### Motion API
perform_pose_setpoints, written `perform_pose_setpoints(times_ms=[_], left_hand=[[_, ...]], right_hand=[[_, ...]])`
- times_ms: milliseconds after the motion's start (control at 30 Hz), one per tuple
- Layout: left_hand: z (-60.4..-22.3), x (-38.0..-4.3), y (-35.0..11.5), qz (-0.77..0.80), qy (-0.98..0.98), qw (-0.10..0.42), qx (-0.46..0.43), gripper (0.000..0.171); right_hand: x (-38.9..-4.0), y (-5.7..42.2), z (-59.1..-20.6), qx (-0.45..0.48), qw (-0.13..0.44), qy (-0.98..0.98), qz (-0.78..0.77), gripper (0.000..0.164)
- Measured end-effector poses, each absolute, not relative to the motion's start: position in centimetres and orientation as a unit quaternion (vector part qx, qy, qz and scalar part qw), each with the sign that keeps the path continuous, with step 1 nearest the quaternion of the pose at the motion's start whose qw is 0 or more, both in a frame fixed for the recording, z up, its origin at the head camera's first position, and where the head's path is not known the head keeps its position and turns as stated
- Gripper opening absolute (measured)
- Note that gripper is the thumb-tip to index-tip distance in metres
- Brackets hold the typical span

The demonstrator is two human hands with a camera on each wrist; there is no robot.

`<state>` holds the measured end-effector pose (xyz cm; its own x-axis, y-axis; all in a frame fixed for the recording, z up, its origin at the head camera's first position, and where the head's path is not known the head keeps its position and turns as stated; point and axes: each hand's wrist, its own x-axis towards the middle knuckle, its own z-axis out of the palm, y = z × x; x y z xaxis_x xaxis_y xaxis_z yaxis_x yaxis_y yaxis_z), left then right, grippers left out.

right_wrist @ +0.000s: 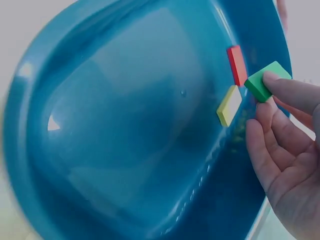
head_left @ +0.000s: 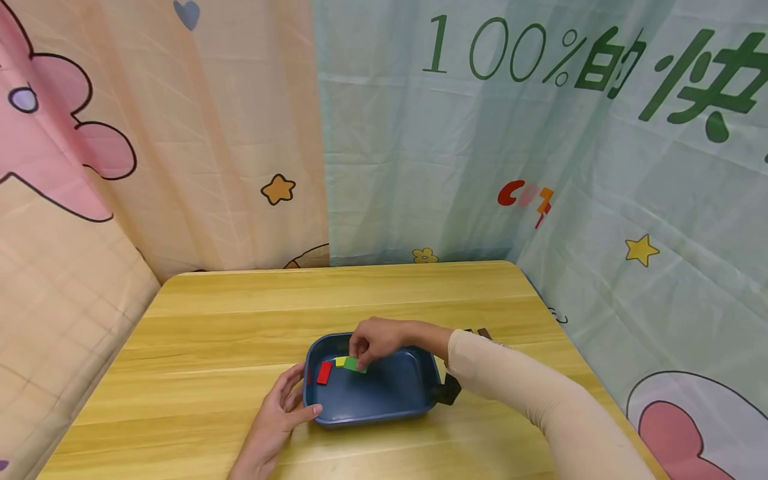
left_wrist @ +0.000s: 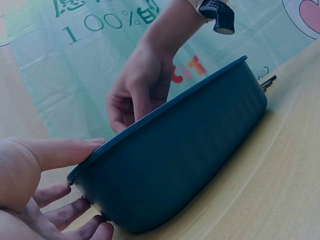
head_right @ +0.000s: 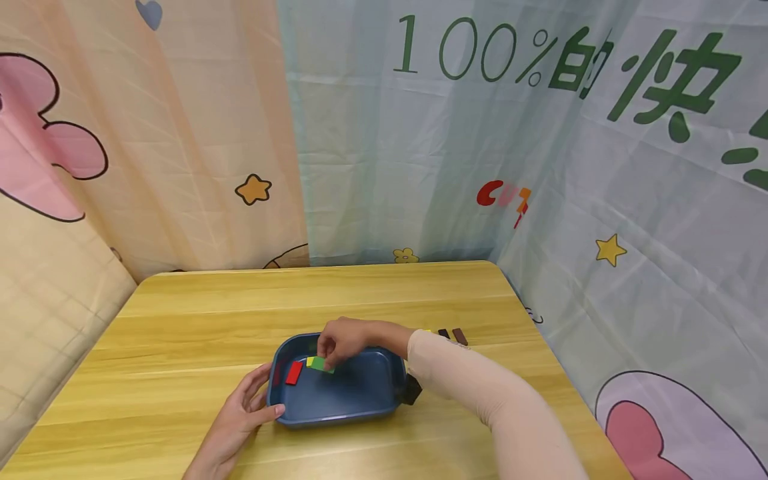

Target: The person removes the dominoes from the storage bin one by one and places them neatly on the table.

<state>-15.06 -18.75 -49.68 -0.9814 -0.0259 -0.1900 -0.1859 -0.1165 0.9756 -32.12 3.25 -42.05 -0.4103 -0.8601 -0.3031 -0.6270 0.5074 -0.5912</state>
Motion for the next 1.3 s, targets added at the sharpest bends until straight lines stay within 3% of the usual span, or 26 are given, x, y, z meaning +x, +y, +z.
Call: perform_pose_setpoints(times_ms=[433, 733, 1100, 1300], left_hand=[[-49.6, -15.0, -18.3, 0.743, 0.663, 0.053, -0.081, 0.090], [-49.4, -15.0, -18.6, 0.742, 0.664, 0.058, -0.076, 0.089], [-49.7, -14.8, -18.7, 0.745, 0.660, 0.059, -0.077, 0.090], [-49.5, -15.0, -18.5, 0.751, 0.653, 0.062, -0.075, 0.090]], right_hand=[[-32.1, 9.7, -40.3, -0.420, 0.292, 0.814, -0.276, 0.005], [-31.3, 14.5, -41.0, -0.316, 0.310, 0.803, -0.398, 0.013], [-29.1, 19.4, -42.6, -0.261, 0.255, 0.806, -0.466, 0.026], [-28.0, 22.1, -43.9, -0.227, 0.237, 0.807, -0.492, 0.020]])
